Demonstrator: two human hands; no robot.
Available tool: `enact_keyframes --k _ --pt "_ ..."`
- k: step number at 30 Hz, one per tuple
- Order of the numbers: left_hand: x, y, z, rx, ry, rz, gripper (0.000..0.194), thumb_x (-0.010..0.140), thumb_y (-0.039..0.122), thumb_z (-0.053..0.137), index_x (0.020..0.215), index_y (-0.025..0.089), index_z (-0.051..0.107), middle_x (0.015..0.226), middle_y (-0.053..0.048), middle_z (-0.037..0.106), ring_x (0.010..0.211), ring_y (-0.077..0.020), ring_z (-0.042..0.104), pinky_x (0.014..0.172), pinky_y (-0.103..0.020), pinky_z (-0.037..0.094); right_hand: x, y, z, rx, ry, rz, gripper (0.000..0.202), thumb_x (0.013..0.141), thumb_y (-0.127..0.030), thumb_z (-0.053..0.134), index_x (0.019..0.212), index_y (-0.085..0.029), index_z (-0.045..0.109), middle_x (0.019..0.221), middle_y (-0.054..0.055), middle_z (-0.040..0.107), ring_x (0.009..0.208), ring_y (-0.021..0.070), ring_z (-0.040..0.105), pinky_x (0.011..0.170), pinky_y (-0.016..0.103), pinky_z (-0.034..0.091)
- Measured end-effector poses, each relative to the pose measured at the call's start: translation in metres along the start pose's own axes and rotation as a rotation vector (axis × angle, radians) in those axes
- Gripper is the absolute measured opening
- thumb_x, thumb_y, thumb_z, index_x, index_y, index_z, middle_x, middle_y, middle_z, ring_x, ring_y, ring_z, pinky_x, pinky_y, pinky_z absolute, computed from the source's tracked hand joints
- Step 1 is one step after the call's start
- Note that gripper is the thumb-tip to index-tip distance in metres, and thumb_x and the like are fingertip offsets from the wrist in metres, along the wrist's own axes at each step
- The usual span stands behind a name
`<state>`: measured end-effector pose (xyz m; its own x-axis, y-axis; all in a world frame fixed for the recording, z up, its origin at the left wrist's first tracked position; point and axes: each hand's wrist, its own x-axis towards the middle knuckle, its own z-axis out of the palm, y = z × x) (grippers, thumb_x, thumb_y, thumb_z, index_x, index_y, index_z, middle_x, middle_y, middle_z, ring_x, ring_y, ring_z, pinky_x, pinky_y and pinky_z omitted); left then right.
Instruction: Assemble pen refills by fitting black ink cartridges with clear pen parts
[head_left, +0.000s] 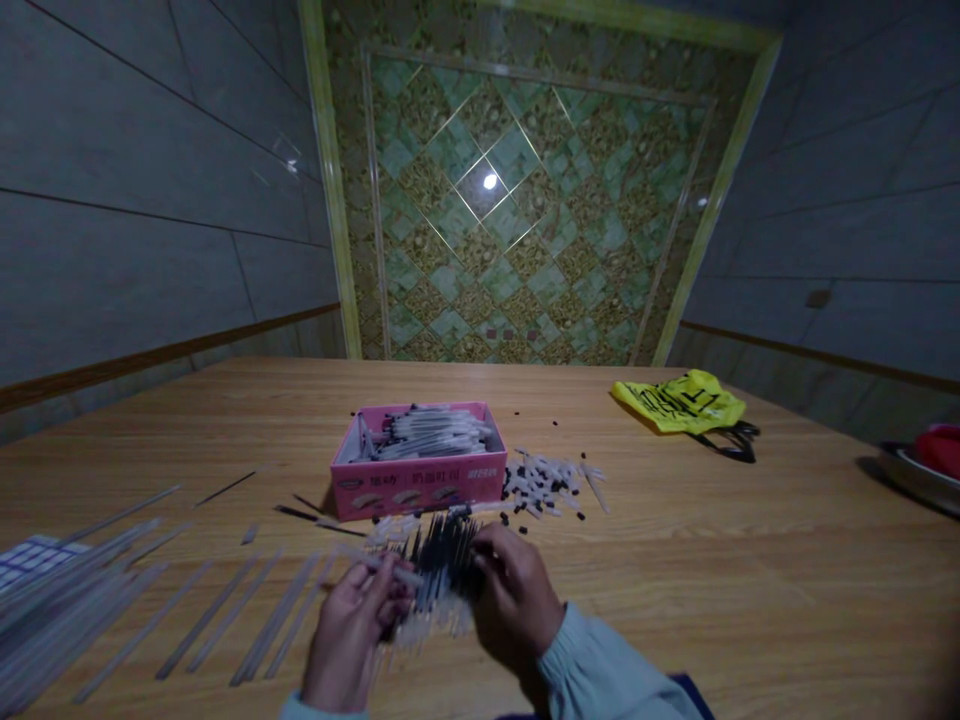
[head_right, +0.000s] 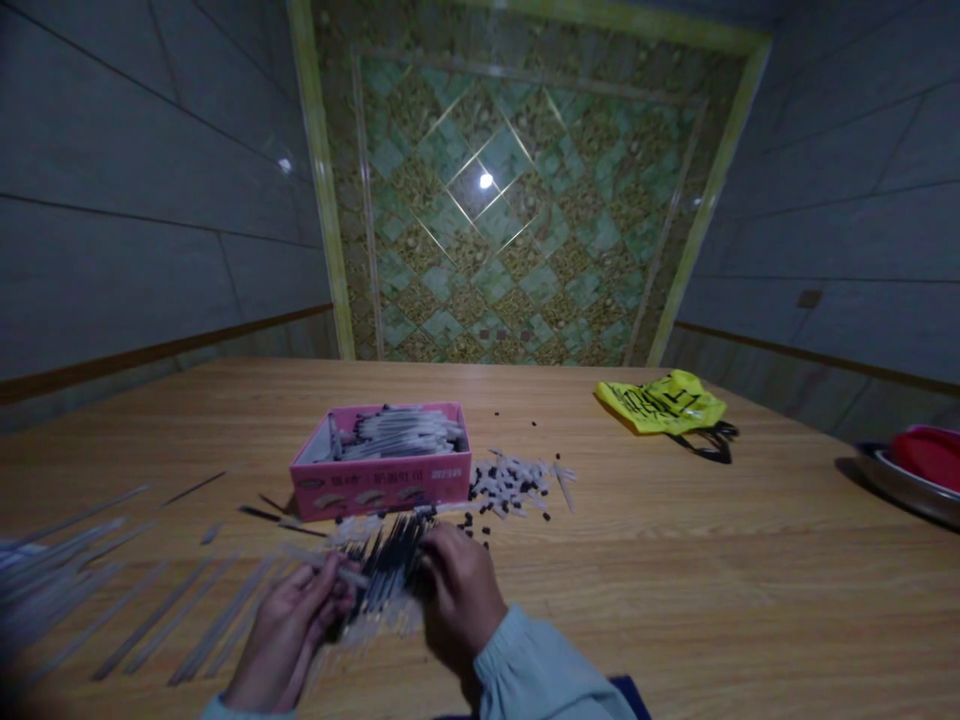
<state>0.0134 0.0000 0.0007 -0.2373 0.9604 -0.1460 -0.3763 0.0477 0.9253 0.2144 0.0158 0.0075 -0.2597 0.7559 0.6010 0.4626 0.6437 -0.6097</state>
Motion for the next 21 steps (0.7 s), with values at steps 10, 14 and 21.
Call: enact_keyframes --k 10,14,21 --pt "0.004 0.001 0.002 -0.434 0.100 -0.228 0.023 0.081 -0.006 0.045 0.076 0.007 0.063 0.070 -0.008 0.071 0.054 -0.0094 0.066 0.050 -0.014 0.055 0.004 -0.036 -0.007 0.793 0.397 0.335 0.016 0.080 -0.031 0.063 0.083 -0.017 0.056 0.078 0.005 0.063 0.060 0.0149 0.062 0.055 0.026 0.050" --pt "0.003 0.001 0.002 -0.439 0.101 -0.271 0.021 0.081 -0.005 0.045 0.078 0.006 0.062 0.073 -0.010 0.071 0.053 -0.0102 0.066 0.050 -0.015 0.056 -0.001 -0.040 -0.005 0.781 0.412 0.267 0.010 0.081 -0.027 0.063 0.085 -0.019 0.059 0.082 0.005 0.063 0.062 0.0152 0.063 0.060 0.029 0.053" --pt "0.002 0.004 0.005 -0.438 0.081 -0.302 0.021 0.083 -0.005 0.042 0.081 0.007 0.059 0.074 -0.010 0.071 0.053 -0.0093 0.066 0.049 -0.014 0.055 -0.008 -0.043 -0.001 0.756 0.336 0.193 0.005 0.084 -0.023 0.058 0.088 -0.021 0.059 0.086 0.005 0.062 0.068 0.0173 0.064 0.063 0.032 0.053"
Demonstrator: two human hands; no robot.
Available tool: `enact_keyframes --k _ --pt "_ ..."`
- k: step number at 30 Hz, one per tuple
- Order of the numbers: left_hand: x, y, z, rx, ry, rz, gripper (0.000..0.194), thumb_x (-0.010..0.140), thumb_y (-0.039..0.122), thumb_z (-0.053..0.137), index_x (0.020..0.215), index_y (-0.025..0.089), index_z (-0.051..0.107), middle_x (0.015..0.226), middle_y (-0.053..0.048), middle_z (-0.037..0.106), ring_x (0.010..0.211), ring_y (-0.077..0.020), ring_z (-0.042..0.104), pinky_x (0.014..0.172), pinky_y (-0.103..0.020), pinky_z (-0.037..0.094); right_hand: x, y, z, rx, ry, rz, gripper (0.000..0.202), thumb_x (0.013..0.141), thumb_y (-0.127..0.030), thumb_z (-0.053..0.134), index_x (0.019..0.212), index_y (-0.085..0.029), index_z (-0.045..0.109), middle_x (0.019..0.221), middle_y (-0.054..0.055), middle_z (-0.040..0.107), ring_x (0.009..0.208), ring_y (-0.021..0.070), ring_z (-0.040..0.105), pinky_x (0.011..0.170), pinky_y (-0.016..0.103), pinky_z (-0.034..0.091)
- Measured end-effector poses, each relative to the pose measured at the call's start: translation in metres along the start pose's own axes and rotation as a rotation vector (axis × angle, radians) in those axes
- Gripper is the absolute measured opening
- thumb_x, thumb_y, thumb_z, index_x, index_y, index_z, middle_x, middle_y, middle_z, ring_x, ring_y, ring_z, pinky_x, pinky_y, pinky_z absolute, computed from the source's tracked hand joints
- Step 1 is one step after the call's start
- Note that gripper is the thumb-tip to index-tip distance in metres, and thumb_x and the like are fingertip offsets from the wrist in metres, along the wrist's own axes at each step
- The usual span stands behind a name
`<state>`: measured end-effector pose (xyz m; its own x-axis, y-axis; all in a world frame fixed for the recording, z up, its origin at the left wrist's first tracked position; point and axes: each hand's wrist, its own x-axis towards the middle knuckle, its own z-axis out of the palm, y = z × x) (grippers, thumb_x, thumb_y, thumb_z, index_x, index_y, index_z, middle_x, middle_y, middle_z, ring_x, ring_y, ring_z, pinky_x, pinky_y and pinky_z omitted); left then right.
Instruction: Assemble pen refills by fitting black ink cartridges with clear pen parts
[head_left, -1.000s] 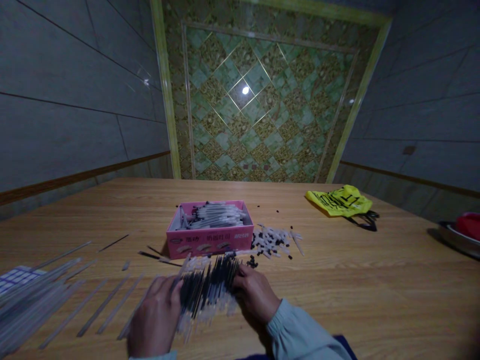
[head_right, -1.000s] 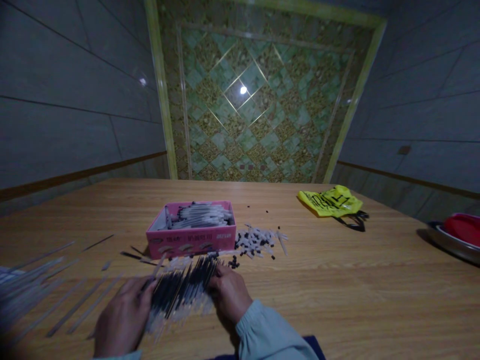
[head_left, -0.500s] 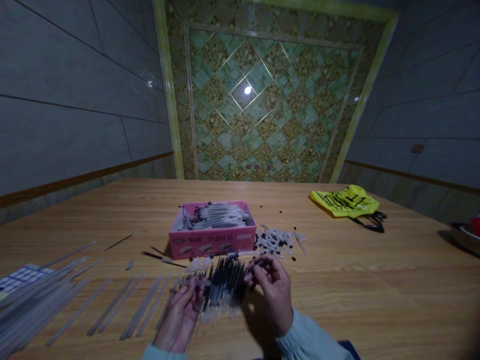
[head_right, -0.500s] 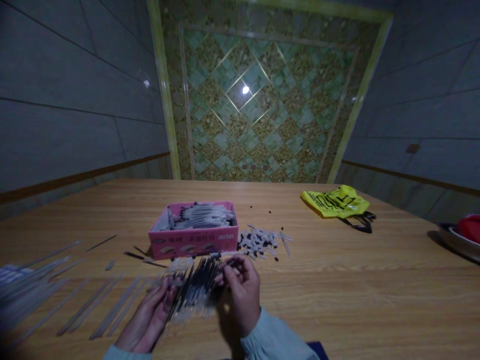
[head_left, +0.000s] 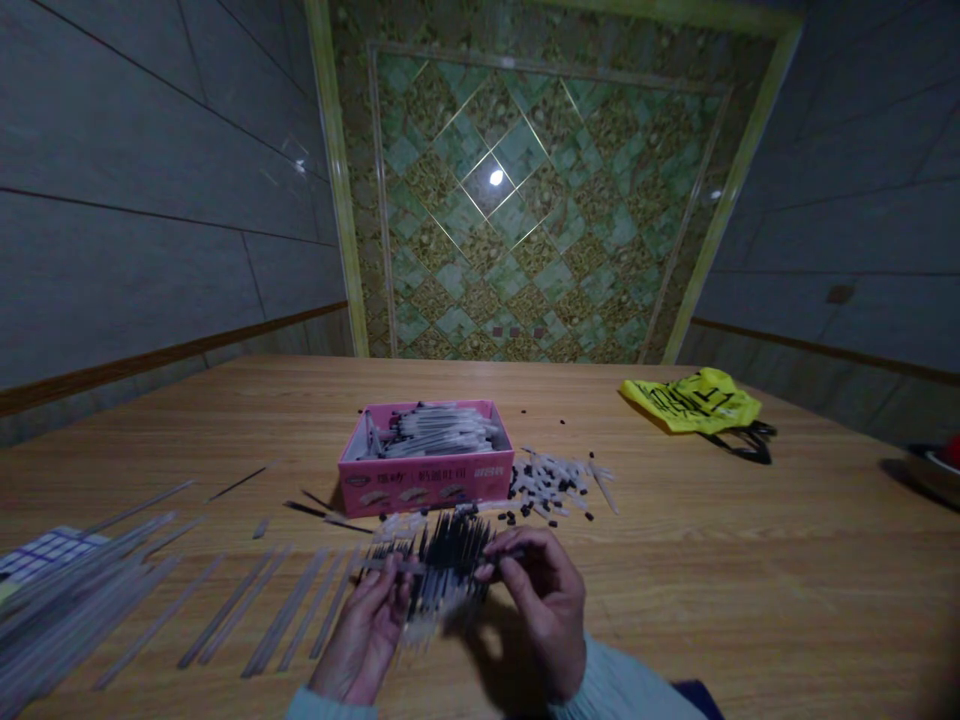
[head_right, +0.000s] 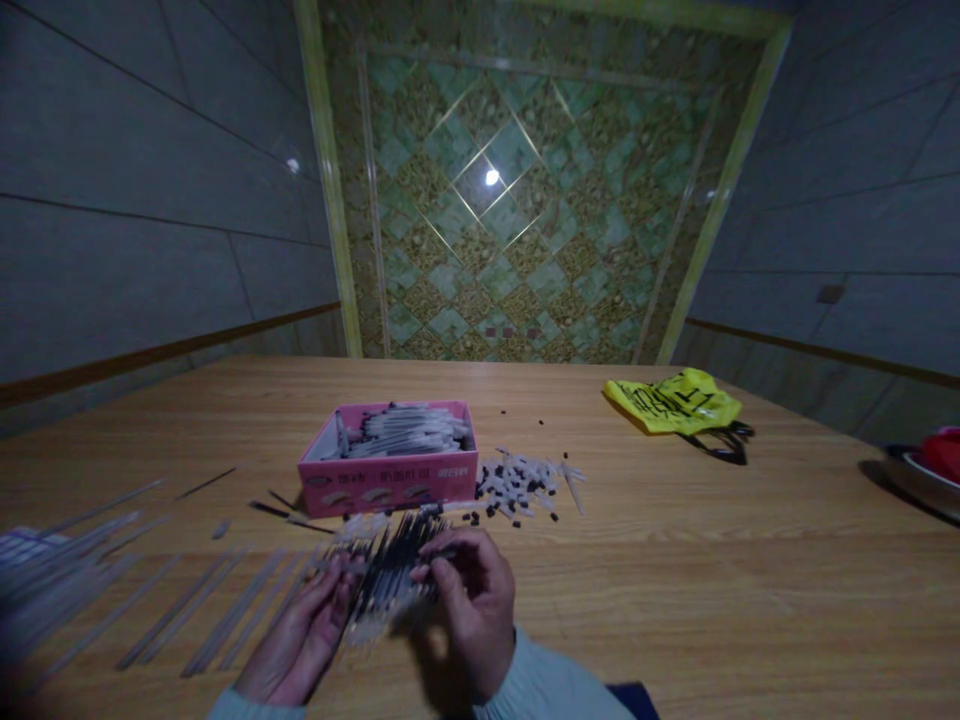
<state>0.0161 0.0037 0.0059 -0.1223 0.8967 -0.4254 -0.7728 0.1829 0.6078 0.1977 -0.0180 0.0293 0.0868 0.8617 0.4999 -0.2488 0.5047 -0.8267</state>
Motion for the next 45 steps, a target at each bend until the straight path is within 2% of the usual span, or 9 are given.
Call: enact_keyframes --k 4,9,13,19,26,30,33,37,45 --pt "-0.004 -0.004 0.002 0.055 -0.021 -0.013 0.019 0.081 -0.007 0.046 0.083 0.006 0.058 0.071 -0.009 0.071 0.051 -0.0090 0.065 0.048 -0.015 0.055 0.000 0.003 0.002 -0.058 -0.051 -0.015 0.004 0.083 -0.023 0.059 0.085 -0.021 0.060 0.085 0.006 0.063 0.071 0.0178 0.063 0.064 0.031 0.051" --pt "-0.008 -0.010 0.002 0.089 -0.076 -0.092 0.013 0.080 -0.002 0.051 0.083 0.009 0.057 0.068 -0.006 0.071 0.052 -0.0125 0.066 0.046 -0.020 0.055 0.010 0.004 0.000 -0.341 -0.195 -0.100 0.005 0.076 -0.024 0.064 0.078 -0.020 0.066 0.088 0.007 0.063 0.083 0.0202 0.059 0.066 0.028 0.046" --pt "-0.009 -0.006 0.003 0.000 0.001 -0.106 0.017 0.081 -0.003 0.048 0.078 0.010 0.058 0.058 -0.003 0.068 0.049 -0.0114 0.066 0.043 -0.016 0.054 0.026 0.006 -0.019 -0.570 -0.231 -0.024 0.016 0.076 -0.025 0.062 0.090 -0.020 0.066 0.090 0.006 0.062 0.082 0.0191 0.057 0.064 0.026 0.043" --pt "-0.008 -0.001 0.004 -0.083 0.052 -0.110 0.021 0.083 -0.003 0.045 0.076 0.010 0.060 0.061 -0.003 0.069 0.050 -0.0101 0.066 0.044 -0.015 0.054 0.038 0.023 -0.054 -1.247 -0.486 0.082 0.016 0.067 -0.011 0.060 0.071 -0.023 0.070 0.076 0.003 0.061 0.081 0.0187 0.053 0.065 0.026 0.034" --pt "-0.008 -0.003 0.004 -0.064 0.045 -0.109 0.022 0.082 -0.005 0.045 0.076 0.010 0.060 0.060 -0.003 0.069 0.050 -0.0103 0.066 0.044 -0.015 0.054 0.034 0.033 -0.055 -1.426 -0.560 0.077 0.015 0.064 -0.013 0.060 0.070 -0.023 0.069 0.079 0.004 0.060 0.083 0.0200 0.050 0.062 0.026 0.032" --pt "-0.006 -0.006 0.003 -0.015 0.043 -0.097 0.020 0.081 -0.005 0.047 0.075 0.009 0.060 0.060 -0.005 0.070 0.050 -0.0109 0.066 0.045 -0.015 0.054 0.030 0.031 -0.044 -1.100 -0.408 0.109 0.011 0.066 -0.012 0.059 0.072 -0.020 0.065 0.079 0.003 0.060 0.083 0.0196 0.052 0.068 0.028 0.037" --pt "-0.006 -0.008 0.003 0.054 0.015 -0.064 0.018 0.080 -0.005 0.049 0.074 0.009 0.060 0.061 -0.006 0.070 0.050 -0.0105 0.066 0.046 -0.015 0.054 0.020 0.033 -0.023 -0.452 -0.196 0.265 0.008 0.072 -0.020 0.061 0.079 -0.017 0.060 0.071 0.001 0.058 0.069 0.0161 0.056 0.063 0.028 0.043" --pt "-0.004 -0.010 0.001 0.146 -0.052 -0.021 0.014 0.078 -0.004 0.053 0.076 0.007 0.062 0.061 -0.007 0.070 0.049 -0.0104 0.065 0.047 -0.015 0.054 0.003 0.038 0.001 0.190 -0.127 0.555 0.033 0.064 -0.034 0.075 0.086 -0.015 0.059 0.059 -0.001 0.058 0.045 0.0112 0.053 0.044 0.024 0.042" --pt "0.001 -0.015 -0.003 0.199 -0.108 0.006 0.010 0.077 -0.001 0.056 0.076 0.007 0.063 0.068 -0.010 0.072 0.053 -0.0110 0.066 0.049 -0.016 0.055 0.001 0.034 0.007 0.337 -0.050 0.544 0.033 0.053 -0.028 0.084 0.072 -0.012 0.061 0.046 -0.002 0.056 0.038 0.0105 0.052 0.038 0.021 0.041"
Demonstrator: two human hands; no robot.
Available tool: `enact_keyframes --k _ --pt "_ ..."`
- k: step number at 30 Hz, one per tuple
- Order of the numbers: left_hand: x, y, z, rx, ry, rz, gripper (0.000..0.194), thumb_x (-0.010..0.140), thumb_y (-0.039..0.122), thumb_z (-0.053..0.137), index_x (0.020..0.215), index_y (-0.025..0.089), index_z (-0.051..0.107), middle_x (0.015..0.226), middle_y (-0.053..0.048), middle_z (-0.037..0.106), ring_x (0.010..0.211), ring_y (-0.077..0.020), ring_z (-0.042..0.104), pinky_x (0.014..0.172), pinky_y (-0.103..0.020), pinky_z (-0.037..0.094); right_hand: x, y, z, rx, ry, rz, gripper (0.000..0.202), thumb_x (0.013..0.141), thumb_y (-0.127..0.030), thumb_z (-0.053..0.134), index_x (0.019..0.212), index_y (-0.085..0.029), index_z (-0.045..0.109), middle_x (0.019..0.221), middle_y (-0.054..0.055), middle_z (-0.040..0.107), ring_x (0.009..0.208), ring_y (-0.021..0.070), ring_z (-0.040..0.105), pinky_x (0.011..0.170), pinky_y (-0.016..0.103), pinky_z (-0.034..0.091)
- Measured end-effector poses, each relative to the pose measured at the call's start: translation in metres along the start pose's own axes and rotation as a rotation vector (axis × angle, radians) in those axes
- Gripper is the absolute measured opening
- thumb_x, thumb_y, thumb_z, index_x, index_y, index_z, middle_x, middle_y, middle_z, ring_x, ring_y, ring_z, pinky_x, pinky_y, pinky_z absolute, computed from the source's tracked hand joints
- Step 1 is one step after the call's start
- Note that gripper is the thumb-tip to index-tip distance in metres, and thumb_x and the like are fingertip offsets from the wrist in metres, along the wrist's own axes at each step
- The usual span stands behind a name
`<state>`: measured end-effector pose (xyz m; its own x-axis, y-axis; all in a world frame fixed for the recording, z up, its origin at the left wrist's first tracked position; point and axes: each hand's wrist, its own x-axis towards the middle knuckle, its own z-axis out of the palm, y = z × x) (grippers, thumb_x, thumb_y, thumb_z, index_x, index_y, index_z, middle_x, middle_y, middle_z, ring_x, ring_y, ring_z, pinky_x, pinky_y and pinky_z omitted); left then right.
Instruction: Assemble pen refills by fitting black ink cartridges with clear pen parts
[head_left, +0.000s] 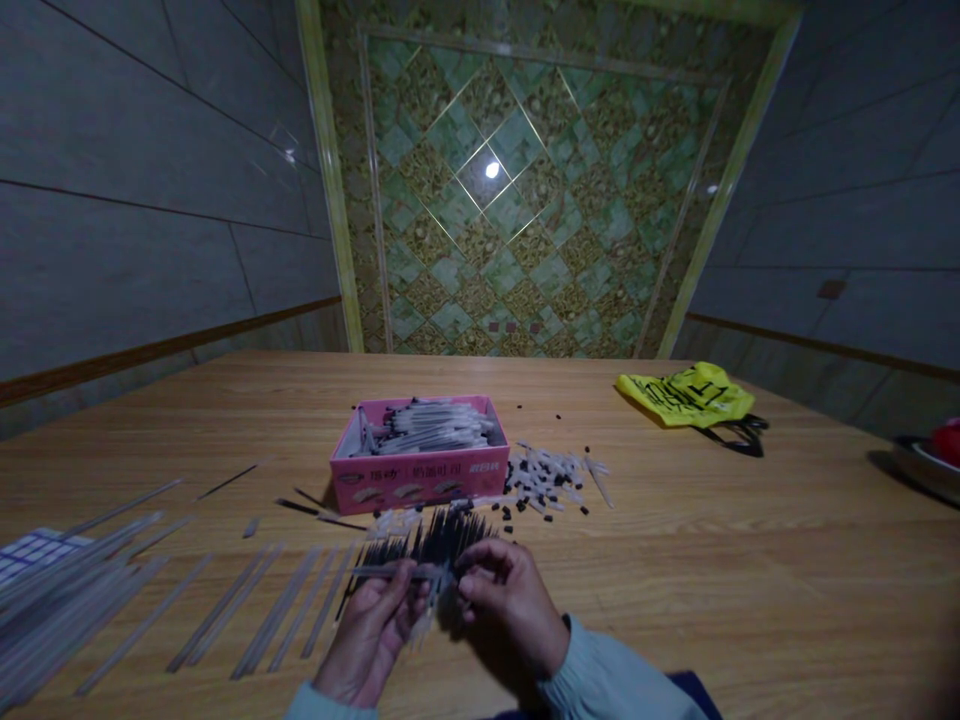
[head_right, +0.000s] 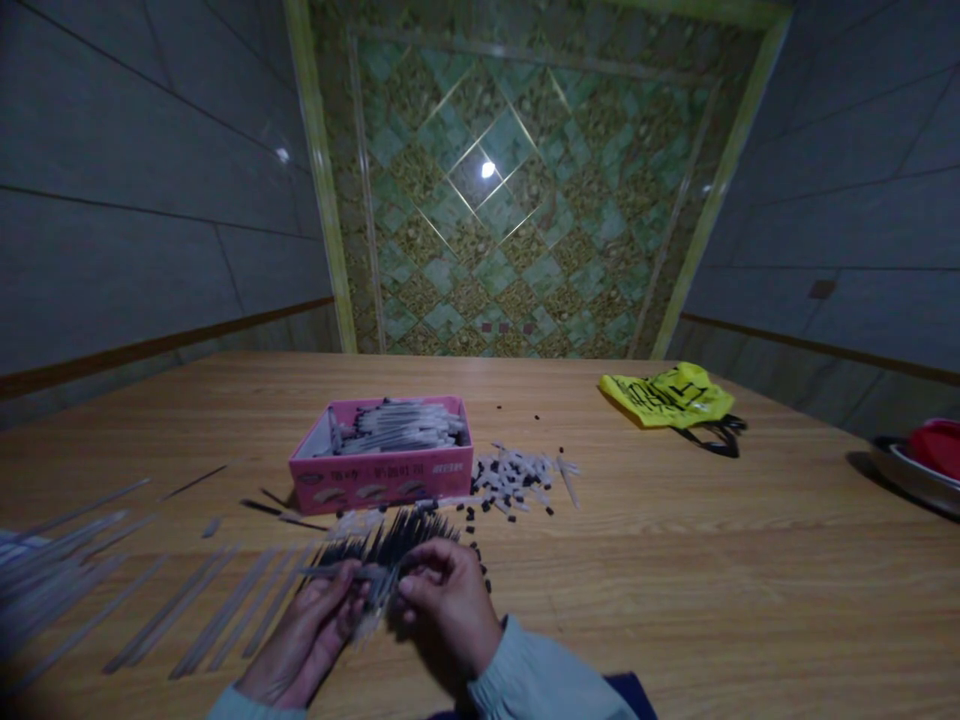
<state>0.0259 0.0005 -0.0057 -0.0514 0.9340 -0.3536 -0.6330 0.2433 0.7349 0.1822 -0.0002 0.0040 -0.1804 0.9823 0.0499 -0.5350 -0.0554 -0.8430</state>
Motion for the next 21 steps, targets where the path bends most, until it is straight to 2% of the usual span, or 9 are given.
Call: enact_keyframes --k 4,7,10,13,17,21 --pt "-0.004 0.001 0.004 0.005 0.007 0.017 0.010 0.076 -0.001 0.057 0.074 0.007 0.063 0.066 -0.009 0.072 0.051 -0.0103 0.065 0.047 -0.015 0.053 0.001 0.004 -0.005 -0.042 -0.005 -0.018 0.034 0.055 -0.028 0.083 0.078 -0.013 0.064 0.055 0.000 0.060 0.041 0.0106 0.054 0.039 0.022 0.042" --pt "-0.006 0.003 0.006 0.007 0.020 0.021 0.011 0.076 -0.001 0.057 0.074 0.008 0.063 0.064 -0.008 0.072 0.051 -0.0103 0.065 0.048 -0.015 0.054 0.003 0.010 -0.011 -0.050 0.000 -0.030 0.035 0.063 -0.031 0.079 0.089 -0.012 0.066 0.060 0.001 0.061 0.045 0.0099 0.054 0.044 0.023 0.043" --pt "-0.005 0.002 0.004 0.013 0.011 0.018 0.012 0.077 -0.001 0.056 0.074 0.007 0.063 0.066 -0.009 0.072 0.052 -0.0103 0.065 0.048 -0.015 0.054 0.005 0.013 -0.016 -0.080 -0.002 -0.046 0.030 0.068 -0.032 0.076 0.086 -0.011 0.065 0.064 0.005 0.065 0.054 0.0121 0.058 0.052 0.024 0.044" --pt "-0.002 0.001 0.001 0.019 -0.006 0.008 0.008 0.076 0.000 0.059 0.075 0.006 0.064 0.066 -0.010 0.072 0.053 -0.0111 0.066 0.049 -0.016 0.054 0.007 0.011 -0.018 -0.162 0.015 -0.086 0.025 0.067 -0.031 0.076 0.080 -0.014 0.063 0.067 0.005 0.067 0.059 0.0146 0.060 0.056 0.026 0.045" --pt "-0.001 0.000 0.000 0.015 0.004 0.007 0.006 0.073 0.002 0.064 0.075 0.007 0.063 0.065 -0.009 0.072 0.052 -0.0118 0.066 0.048 -0.017 0.054 0.006 0.007 -0.019 -0.360 0.038 -0.166 0.020 0.064 -0.026 0.077 0.074 -0.013 0.066 0.069 0.003 0.065 0.063 0.0135 0.058 0.058 0.024 0.043" --pt "-0.002 0.000 0.001 0.043 0.011 0.041 0.005 0.073 0.003 0.063 0.074 0.007 0.063 0.063 -0.009 0.071 0.051 -0.0104 0.065 0.048 -0.015 0.053 0.004 0.007 -0.015 -0.260 0.040 -0.121 0.021 0.061 -0.024 0.077 0.075 -0.014 0.065 0.060 -0.001 0.060 0.052 0.0107 0.052 0.050 0.022 0.040"
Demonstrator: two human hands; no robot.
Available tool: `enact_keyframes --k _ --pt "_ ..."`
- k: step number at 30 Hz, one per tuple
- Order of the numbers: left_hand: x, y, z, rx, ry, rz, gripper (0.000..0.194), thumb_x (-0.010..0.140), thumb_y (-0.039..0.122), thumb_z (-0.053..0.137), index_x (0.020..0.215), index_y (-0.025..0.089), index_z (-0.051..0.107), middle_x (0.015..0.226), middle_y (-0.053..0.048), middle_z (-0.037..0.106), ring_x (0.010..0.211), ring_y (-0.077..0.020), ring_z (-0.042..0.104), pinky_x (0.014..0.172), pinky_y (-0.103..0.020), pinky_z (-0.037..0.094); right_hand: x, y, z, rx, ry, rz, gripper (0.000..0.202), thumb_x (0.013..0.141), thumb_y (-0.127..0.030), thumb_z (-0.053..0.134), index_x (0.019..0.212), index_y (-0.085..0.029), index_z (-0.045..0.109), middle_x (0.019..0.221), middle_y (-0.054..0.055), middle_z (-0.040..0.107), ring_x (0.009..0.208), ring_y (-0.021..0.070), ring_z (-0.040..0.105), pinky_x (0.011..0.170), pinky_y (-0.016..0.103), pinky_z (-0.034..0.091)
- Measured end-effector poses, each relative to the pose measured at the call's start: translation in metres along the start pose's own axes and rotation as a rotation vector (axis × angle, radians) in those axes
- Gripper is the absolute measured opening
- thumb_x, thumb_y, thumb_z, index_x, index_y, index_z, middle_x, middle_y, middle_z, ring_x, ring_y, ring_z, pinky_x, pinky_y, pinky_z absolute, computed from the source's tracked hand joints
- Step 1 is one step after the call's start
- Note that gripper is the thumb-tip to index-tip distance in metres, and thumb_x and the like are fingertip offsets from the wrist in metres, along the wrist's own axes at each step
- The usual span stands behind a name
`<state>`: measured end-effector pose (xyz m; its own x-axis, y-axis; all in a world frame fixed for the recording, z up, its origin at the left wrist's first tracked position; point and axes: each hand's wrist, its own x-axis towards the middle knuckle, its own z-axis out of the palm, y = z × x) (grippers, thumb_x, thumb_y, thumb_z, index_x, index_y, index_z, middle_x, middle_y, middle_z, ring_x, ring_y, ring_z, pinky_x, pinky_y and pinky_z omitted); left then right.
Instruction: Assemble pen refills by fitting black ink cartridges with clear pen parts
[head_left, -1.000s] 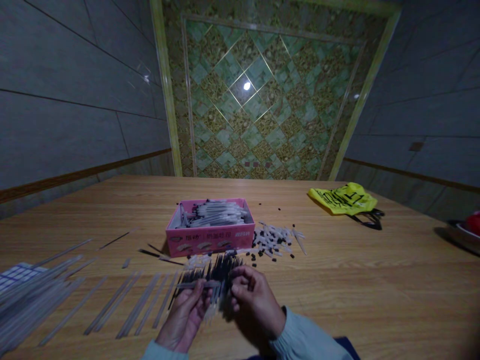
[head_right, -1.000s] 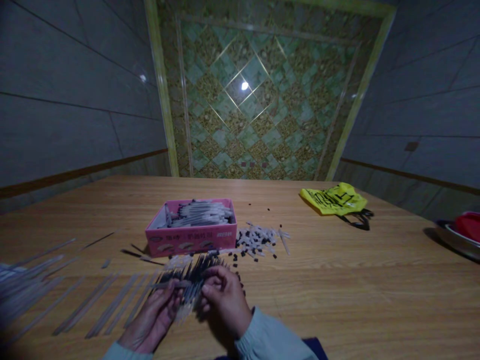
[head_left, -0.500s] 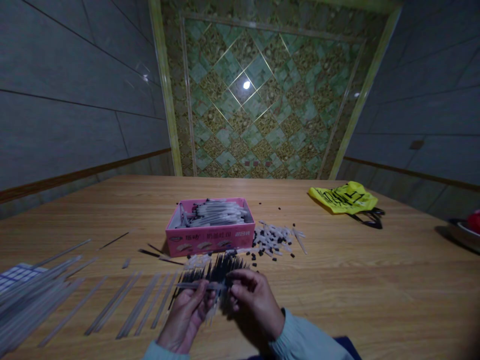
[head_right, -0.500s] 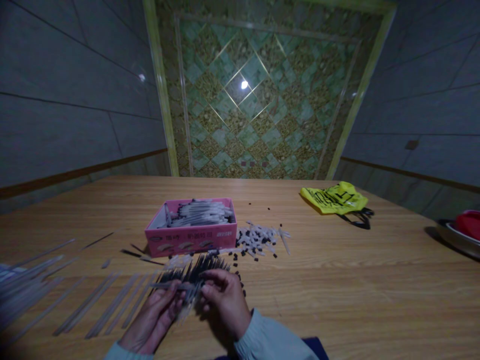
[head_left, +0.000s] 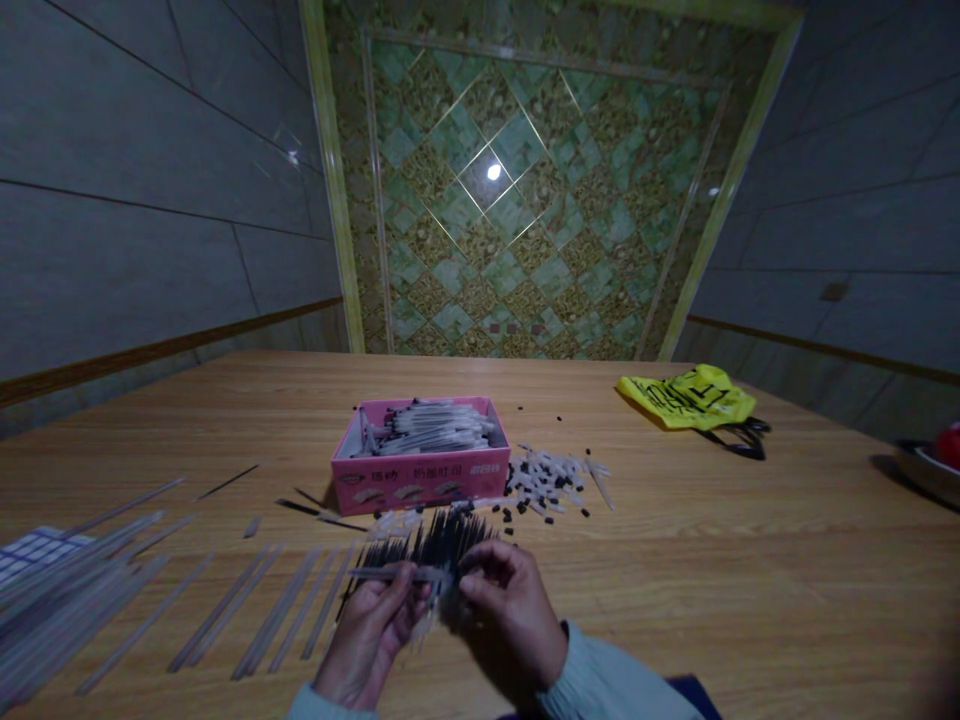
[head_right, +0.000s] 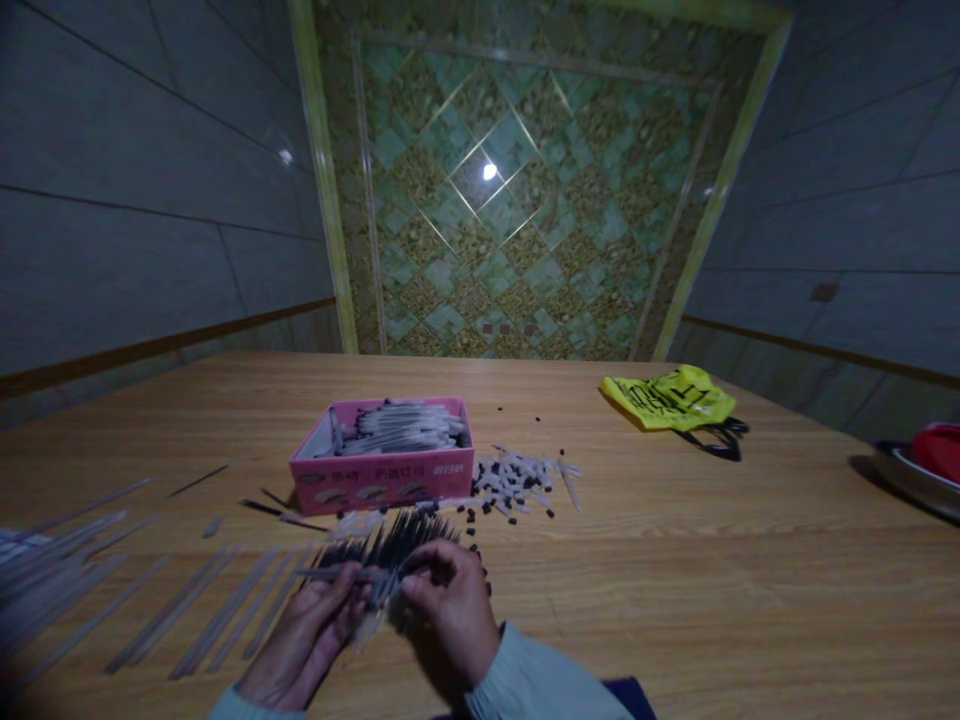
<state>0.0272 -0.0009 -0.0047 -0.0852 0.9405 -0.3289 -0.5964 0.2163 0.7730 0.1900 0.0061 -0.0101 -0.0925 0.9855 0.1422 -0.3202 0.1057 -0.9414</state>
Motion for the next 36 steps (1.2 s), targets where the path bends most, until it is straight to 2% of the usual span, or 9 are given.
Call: enact_keyframes --k 9,14,20,26,30,32,34,36 --pt "0.004 -0.004 -0.004 0.022 0.008 0.002 0.015 0.066 0.008 0.073 0.076 0.009 0.062 0.068 -0.011 0.073 0.055 -0.0128 0.067 0.051 -0.018 0.054 -0.001 -0.013 0.009 -0.133 0.082 0.019 0.014 0.053 -0.007 0.067 0.065 -0.013 0.064 0.057 -0.003 0.057 0.054 0.0098 0.049 0.052 0.020 0.038" --pt "0.003 -0.006 -0.004 0.028 0.008 0.014 0.023 0.059 0.013 0.079 0.075 0.010 0.063 0.068 -0.010 0.073 0.054 -0.0132 0.067 0.050 -0.018 0.054 -0.003 -0.015 0.010 -0.182 0.069 0.025 0.012 0.054 -0.008 0.066 0.065 -0.013 0.064 0.057 -0.002 0.058 0.055 0.0111 0.049 0.053 0.021 0.038" --pt "0.000 -0.005 -0.001 0.086 0.025 0.037 0.039 0.047 0.026 0.086 0.074 0.011 0.062 0.061 -0.008 0.072 0.054 -0.0130 0.066 0.051 -0.018 0.053 -0.004 -0.013 0.011 -0.216 0.072 0.020 0.010 0.056 -0.008 0.064 0.065 -0.013 0.063 0.057 -0.003 0.057 0.055 0.0105 0.047 0.052 0.021 0.037" --pt "-0.003 -0.004 0.002 0.135 -0.021 0.075 0.039 0.048 0.033 0.084 0.072 0.012 0.061 0.060 -0.007 0.071 0.052 -0.0121 0.064 0.051 -0.018 0.051 -0.004 -0.014 0.013 -0.257 0.110 0.040 0.012 0.055 -0.006 0.061 0.064 -0.014 0.062 0.056 -0.003 0.055 0.054 0.0109 0.048 0.050 0.020 0.037" --pt "-0.003 -0.006 0.002 0.174 -0.058 0.086 0.036 0.053 0.034 0.082 0.073 0.011 0.062 0.062 -0.008 0.071 0.055 -0.0119 0.065 0.053 -0.017 0.050 -0.004 -0.008 0.013 -0.234 0.108 0.029 0.010 0.061 -0.019 0.067 0.062 -0.014 0.059 0.054 -0.003 0.054 0.052 0.0112 0.048 0.047 0.020 0.037" --pt "-0.003 -0.007 0.002 0.194 -0.073 0.098 0.035 0.054 0.034 0.081 0.073 0.012 0.062 0.064 -0.007 0.072 0.057 -0.0124 0.065 0.053 -0.018 0.050 -0.005 -0.004 0.011 -0.246 0.073 0.041 0.023 0.069 -0.032 0.066 0.059 -0.015 0.055 0.050 -0.003 0.052 0.049 0.0109 0.048 0.045 0.020 0.036" --pt "-0.004 -0.006 0.002 0.199 -0.078 0.116 0.034 0.054 0.034 0.081 0.073 0.012 0.063 0.066 -0.008 0.072 0.057 -0.0128 0.065 0.052 -0.018 0.050 -0.005 -0.001 0.009 -0.273 -0.001 0.086 0.040 0.078 -0.047 0.056 0.056 -0.015 0.052 0.045 -0.002 0.050 0.043 0.0103 0.046 0.042 0.020 0.033" --pt "-0.005 -0.004 0.003 0.192 -0.076 0.127 0.034 0.053 0.034 0.081 0.072 0.012 0.063 0.069 -0.009 0.073 0.058 -0.0129 0.065 0.053 -0.018 0.050 -0.005 0.000 0.007 -0.313 -0.063 0.102 0.050 0.084 -0.054 0.046 0.053 -0.015 0.050 0.044 -0.001 0.049 0.041 0.0096 0.045 0.041 0.020 0.031"
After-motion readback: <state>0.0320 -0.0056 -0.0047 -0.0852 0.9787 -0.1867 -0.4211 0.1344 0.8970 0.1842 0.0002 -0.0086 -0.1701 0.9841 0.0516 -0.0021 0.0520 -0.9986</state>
